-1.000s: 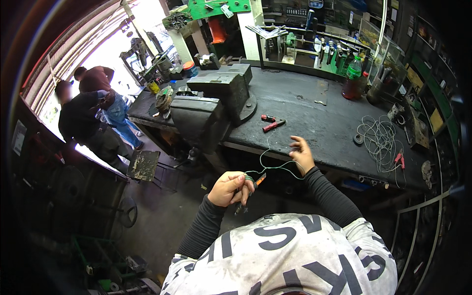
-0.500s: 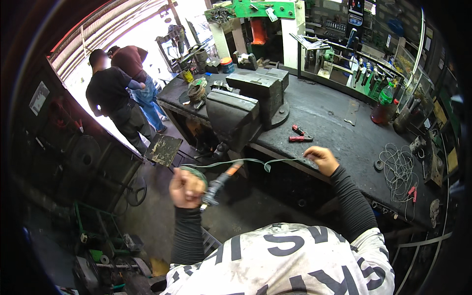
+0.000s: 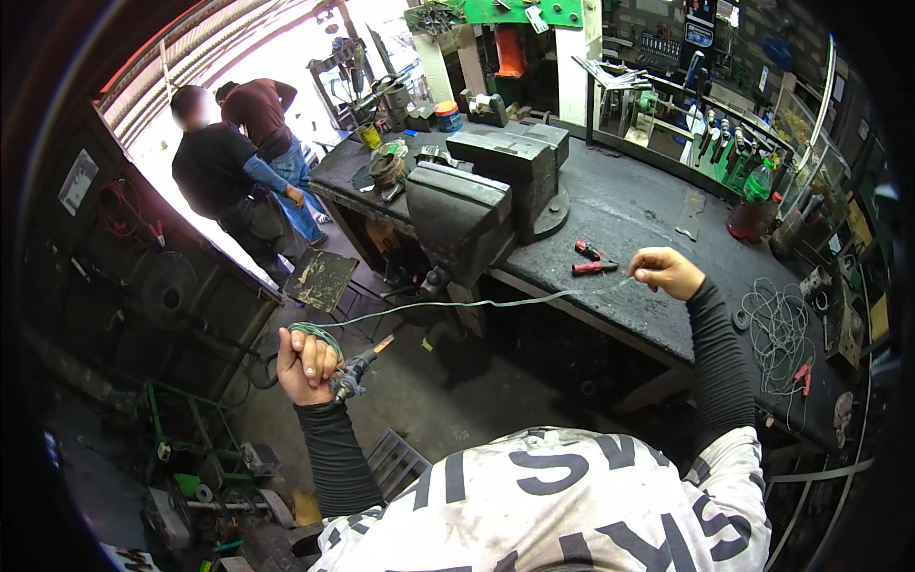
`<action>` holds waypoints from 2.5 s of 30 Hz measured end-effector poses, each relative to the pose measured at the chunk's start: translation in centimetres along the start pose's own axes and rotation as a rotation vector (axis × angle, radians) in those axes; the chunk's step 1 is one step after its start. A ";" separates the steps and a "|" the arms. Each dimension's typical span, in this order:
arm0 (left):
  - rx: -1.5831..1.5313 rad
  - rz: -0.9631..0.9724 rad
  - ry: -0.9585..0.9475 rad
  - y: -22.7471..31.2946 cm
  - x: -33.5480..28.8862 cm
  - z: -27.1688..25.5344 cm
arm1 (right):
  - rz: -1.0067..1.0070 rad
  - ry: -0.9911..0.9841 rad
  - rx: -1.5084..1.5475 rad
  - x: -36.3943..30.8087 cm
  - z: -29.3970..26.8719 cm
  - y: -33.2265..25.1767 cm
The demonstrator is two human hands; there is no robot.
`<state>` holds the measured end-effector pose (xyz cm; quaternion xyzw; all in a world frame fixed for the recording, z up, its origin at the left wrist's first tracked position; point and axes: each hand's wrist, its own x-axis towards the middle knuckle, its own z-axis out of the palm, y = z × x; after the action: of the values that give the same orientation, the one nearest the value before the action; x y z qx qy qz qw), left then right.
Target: The person selects a wrench from a pegboard, then moves to a workbench to strip and twist a green wire using pliers and electrical tape. The person repeatedly handles the wire, twists strands, and wraps the end with tape while another person works nearby.
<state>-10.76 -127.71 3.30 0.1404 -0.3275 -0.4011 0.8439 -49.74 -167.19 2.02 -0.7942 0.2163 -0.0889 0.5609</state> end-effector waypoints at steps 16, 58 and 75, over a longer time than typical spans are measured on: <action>0.078 -0.004 -0.119 0.6 1.9 -0.4 | -0.796 0.572 -0.054 -6.1 0.8 -12.4; 0.313 -0.723 -0.095 -10.5 -0.6 6.9 | -0.162 -0.245 0.601 0.5 21.1 1.9; 0.216 -0.635 -0.042 -10.1 -1.2 6.3 | -0.206 -0.613 0.557 -0.3 21.2 2.2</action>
<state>-21.40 -133.04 2.40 0.3160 -0.3253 -0.6096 0.6502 -42.39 -149.63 -7.57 -0.6195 -0.0733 0.0410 0.7805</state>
